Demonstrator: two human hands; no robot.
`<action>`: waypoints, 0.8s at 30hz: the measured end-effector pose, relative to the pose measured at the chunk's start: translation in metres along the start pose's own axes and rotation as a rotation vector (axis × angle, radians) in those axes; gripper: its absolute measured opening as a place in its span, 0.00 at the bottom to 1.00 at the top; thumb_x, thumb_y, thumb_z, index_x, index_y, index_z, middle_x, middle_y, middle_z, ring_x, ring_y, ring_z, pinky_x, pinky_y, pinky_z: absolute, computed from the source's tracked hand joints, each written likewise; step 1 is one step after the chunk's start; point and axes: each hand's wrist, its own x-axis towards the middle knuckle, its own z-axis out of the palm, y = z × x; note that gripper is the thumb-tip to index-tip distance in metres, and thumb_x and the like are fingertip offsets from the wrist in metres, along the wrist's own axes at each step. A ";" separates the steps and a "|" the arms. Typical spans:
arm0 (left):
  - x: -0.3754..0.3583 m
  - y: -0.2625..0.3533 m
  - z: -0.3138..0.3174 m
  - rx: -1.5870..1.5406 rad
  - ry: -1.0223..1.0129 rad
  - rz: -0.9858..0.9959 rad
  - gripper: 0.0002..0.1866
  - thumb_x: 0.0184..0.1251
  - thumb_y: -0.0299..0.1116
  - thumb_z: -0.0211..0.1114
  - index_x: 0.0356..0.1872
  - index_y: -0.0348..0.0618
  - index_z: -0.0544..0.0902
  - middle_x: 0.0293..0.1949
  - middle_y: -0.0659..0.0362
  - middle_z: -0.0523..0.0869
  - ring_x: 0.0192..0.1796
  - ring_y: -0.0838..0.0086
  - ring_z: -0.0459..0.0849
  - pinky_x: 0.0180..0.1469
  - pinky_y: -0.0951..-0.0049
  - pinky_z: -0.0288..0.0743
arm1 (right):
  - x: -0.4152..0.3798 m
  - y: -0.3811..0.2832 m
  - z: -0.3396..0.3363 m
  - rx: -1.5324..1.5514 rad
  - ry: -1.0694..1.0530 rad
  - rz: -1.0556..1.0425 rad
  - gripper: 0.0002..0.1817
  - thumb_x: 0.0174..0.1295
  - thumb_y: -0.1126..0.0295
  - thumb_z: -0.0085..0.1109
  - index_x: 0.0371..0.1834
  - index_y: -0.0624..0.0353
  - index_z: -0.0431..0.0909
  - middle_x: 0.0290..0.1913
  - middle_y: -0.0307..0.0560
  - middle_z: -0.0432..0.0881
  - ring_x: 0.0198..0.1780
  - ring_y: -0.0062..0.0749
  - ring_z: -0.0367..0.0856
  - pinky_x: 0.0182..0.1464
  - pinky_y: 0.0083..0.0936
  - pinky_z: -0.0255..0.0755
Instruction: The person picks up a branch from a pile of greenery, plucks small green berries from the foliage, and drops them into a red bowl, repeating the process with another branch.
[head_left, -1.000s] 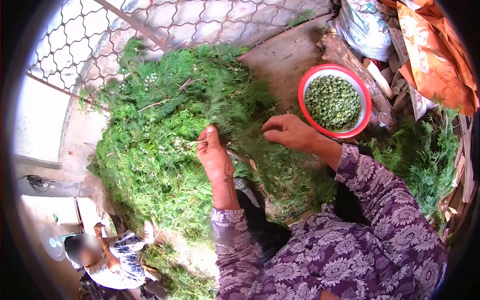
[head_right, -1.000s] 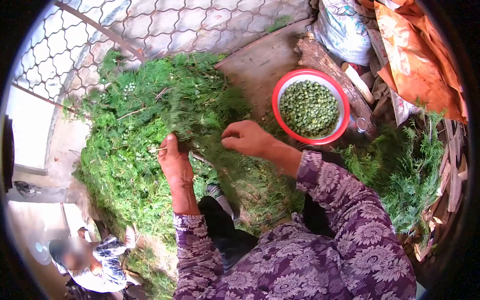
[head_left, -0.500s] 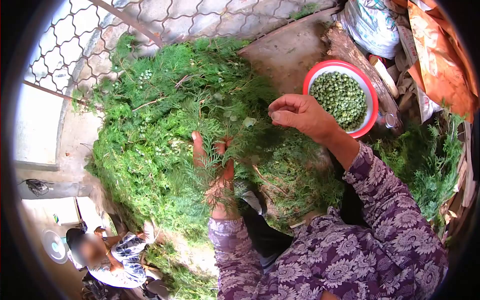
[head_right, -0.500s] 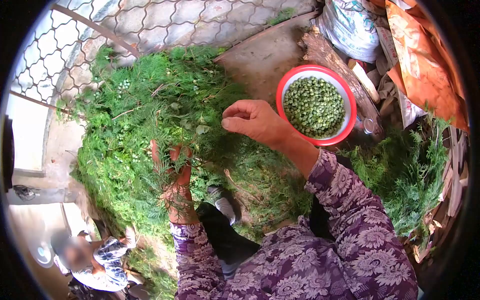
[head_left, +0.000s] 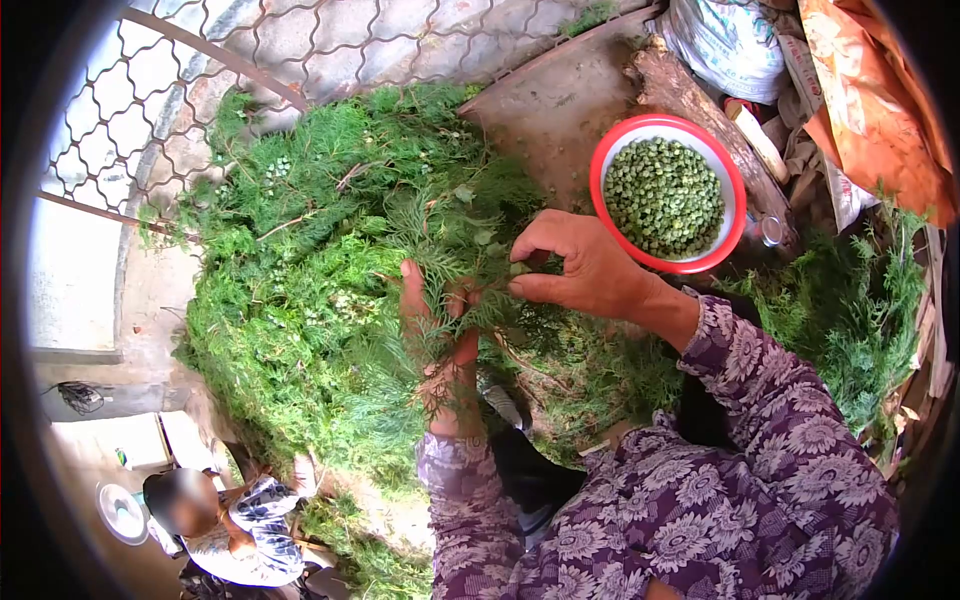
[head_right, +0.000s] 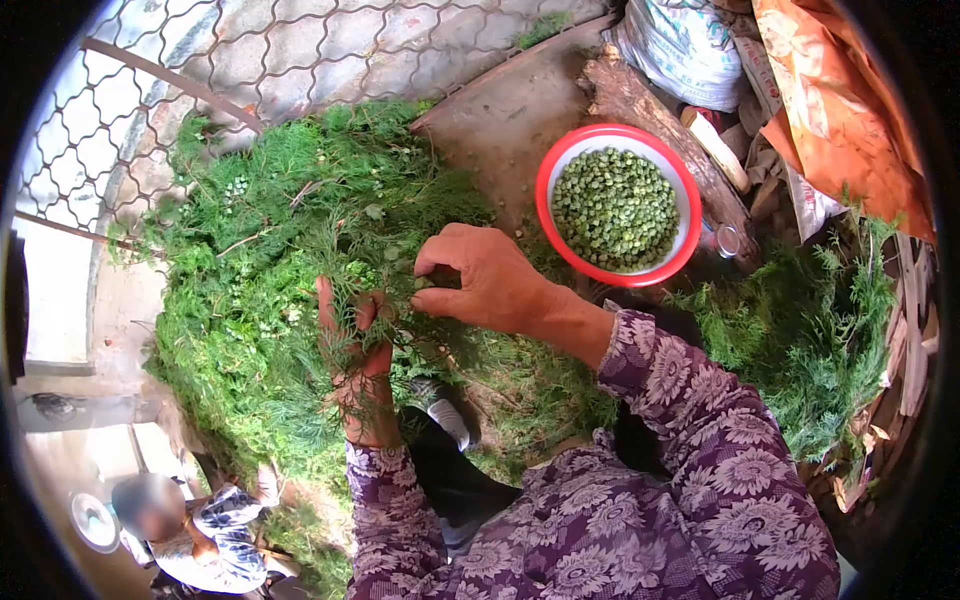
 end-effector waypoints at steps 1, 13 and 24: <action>0.004 -0.001 -0.006 0.001 0.002 -0.002 0.19 0.69 0.50 0.45 0.22 0.51 0.69 0.08 0.65 0.64 0.16 0.73 0.66 0.22 0.72 0.62 | -0.001 0.000 -0.001 -0.004 0.004 0.010 0.14 0.44 0.64 0.65 0.31 0.58 0.75 0.29 0.47 0.74 0.33 0.39 0.75 0.35 0.30 0.69; 0.013 0.002 -0.019 -0.221 0.293 -0.115 0.22 0.63 0.55 0.51 0.20 0.48 0.72 0.12 0.61 0.70 0.16 0.66 0.68 0.21 0.69 0.59 | -0.002 -0.018 -0.039 1.000 -0.123 0.648 0.06 0.54 0.73 0.53 0.35 0.60 0.75 0.33 0.38 0.78 0.33 0.22 0.77 0.31 0.18 0.71; 0.020 -0.012 -0.024 -0.296 0.331 -0.084 0.17 0.63 0.50 0.56 0.27 0.46 0.71 0.17 0.59 0.70 0.26 0.65 0.70 0.27 0.70 0.66 | -0.019 -0.018 0.011 0.173 -0.300 0.333 0.16 0.46 0.66 0.66 0.31 0.65 0.73 0.20 0.45 0.73 0.25 0.26 0.74 0.29 0.21 0.68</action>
